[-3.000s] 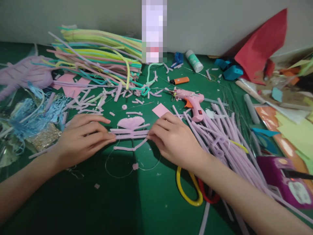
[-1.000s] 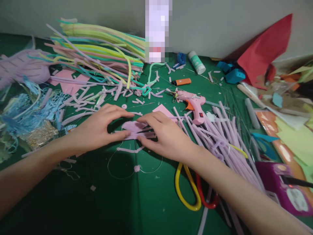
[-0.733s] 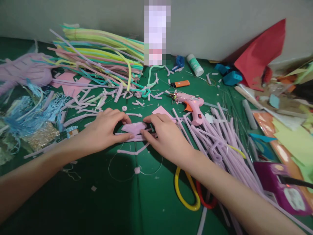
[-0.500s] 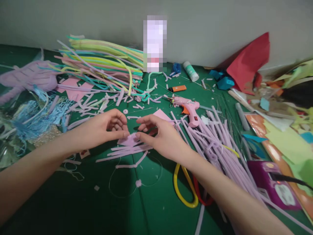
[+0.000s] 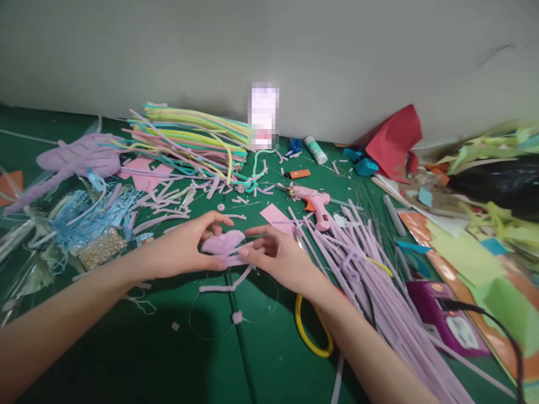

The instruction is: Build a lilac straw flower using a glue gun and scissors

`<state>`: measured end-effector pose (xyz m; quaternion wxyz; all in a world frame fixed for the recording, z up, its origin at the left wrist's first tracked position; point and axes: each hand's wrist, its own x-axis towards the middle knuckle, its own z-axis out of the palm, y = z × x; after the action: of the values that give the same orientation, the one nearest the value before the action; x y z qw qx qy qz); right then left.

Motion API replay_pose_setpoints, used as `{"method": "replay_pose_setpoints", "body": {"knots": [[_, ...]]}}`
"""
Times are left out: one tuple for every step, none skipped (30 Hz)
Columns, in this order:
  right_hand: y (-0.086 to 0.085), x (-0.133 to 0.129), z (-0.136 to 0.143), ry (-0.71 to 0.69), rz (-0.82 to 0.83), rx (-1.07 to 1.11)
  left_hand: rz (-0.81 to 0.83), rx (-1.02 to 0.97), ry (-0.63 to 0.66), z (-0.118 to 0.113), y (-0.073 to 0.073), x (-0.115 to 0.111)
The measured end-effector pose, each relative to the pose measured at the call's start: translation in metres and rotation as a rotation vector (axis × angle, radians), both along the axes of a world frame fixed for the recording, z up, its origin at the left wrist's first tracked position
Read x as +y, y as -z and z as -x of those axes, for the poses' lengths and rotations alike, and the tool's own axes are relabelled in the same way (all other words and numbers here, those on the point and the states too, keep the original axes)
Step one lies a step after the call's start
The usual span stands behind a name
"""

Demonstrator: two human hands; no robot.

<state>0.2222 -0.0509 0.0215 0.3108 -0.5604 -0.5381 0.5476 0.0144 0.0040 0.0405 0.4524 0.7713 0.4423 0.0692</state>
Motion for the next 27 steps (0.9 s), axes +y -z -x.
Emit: {"method": "replay_pose_setpoints", "body": {"knots": [[0.000, 0.000, 0.001, 0.008, 0.057, 0.080, 0.074, -0.100, -0.044, 0.003, -0.002, 0.001], [0.000, -0.001, 0.002, 0.020, 0.100, 0.153, 0.131, -0.202, -0.093, 0.005, -0.004, 0.002], [0.001, -0.001, 0.002, 0.042, 0.123, 0.221, 0.179, -0.300, -0.148, 0.007, -0.006, 0.001], [0.002, -0.002, 0.003, 0.076, 0.128, 0.288, 0.222, -0.382, -0.204, 0.008, -0.006, -0.001], [0.004, -0.002, 0.003, 0.121, 0.119, 0.351, 0.267, -0.444, -0.257, 0.010, -0.006, -0.003], [0.005, -0.003, 0.003, 0.168, 0.104, 0.405, 0.322, -0.487, -0.306, 0.010, -0.004, -0.006], [0.007, -0.003, 0.004, 0.211, 0.089, 0.448, 0.392, -0.511, -0.342, 0.010, -0.003, -0.010], [0.009, -0.004, 0.004, 0.245, 0.079, 0.480, 0.467, -0.530, -0.369, 0.010, 0.000, -0.014], [0.010, -0.004, 0.005, 0.266, 0.076, 0.500, 0.536, -0.544, -0.398, 0.009, 0.003, -0.017], [0.011, -0.005, 0.006, 0.279, 0.077, 0.517, 0.573, -0.565, -0.406, 0.007, 0.007, -0.021], [0.012, -0.005, 0.007, 0.289, 0.080, 0.533, 0.564, -0.608, -0.426, 0.006, 0.010, -0.023], [0.013, -0.006, 0.008, 0.300, 0.086, 0.554, 0.562, -0.637, -0.447, 0.004, 0.013, -0.026], [0.014, -0.007, 0.009, 0.310, 0.092, 0.576, 0.563, -0.661, -0.455, 0.003, 0.016, -0.027], [0.014, -0.007, 0.010, 0.318, 0.099, 0.596, 0.567, -0.684, -0.458, 0.003, 0.017, -0.028], [0.014, -0.008, 0.010, 0.321, 0.111, 0.612, 0.579, -0.702, -0.459, 0.003, 0.018, -0.028], [0.014, -0.008, 0.011, 0.318, 0.126, 0.622, 0.592, -0.718, -0.455, 0.003, 0.018, -0.028], [0.014, -0.008, 0.011, 0.312, 0.145, 0.627, 0.604, -0.733, -0.450, 0.004, 0.018, -0.027], [0.014, -0.008, 0.011, 0.305, 0.164, 0.629, 0.613, -0.747, -0.444, 0.005, 0.017, -0.027], [0.014, -0.007, 0.011, 0.300, 0.181, 0.629, 0.621, -0.757, -0.435, 0.006, 0.016, -0.026], [0.015, -0.007, 0.011, 0.300, 0.193, 0.629, 0.630, -0.764, -0.425, 0.008, 0.015, -0.025], [0.015, -0.007, 0.011, 0.305, 0.199, 0.629, 0.639, -0.769, -0.420, 0.009, 0.014, -0.024], [0.016, -0.007, 0.011, 0.314, 0.202, 0.628, 0.647, -0.777, -0.427, 0.010, 0.013, -0.024], [0.016, -0.007, 0.010, 0.324, 0.201, 0.628, 0.651, -0.790, -0.447, 0.011, 0.013, -0.023], [0.016, -0.006, 0.010, 0.335, 0.197, 0.628, 0.650, -0.803, -0.474, 0.013, 0.013, -0.022], [0.016, -0.006, 0.010, 0.346, 0.191, 0.629, 0.642, -0.817, -0.504, 0.014, 0.013, -0.021], [0.016, -0.006, 0.010, 0.356, 0.184, 0.630, 0.623, -0.828, -0.533, 0.015, 0.014, -0.020], [0.016, -0.006, 0.010, 0.365, 0.177, 0.631, 0.599, -0.831, -0.556, 0.016, 0.015, -0.019]]}}
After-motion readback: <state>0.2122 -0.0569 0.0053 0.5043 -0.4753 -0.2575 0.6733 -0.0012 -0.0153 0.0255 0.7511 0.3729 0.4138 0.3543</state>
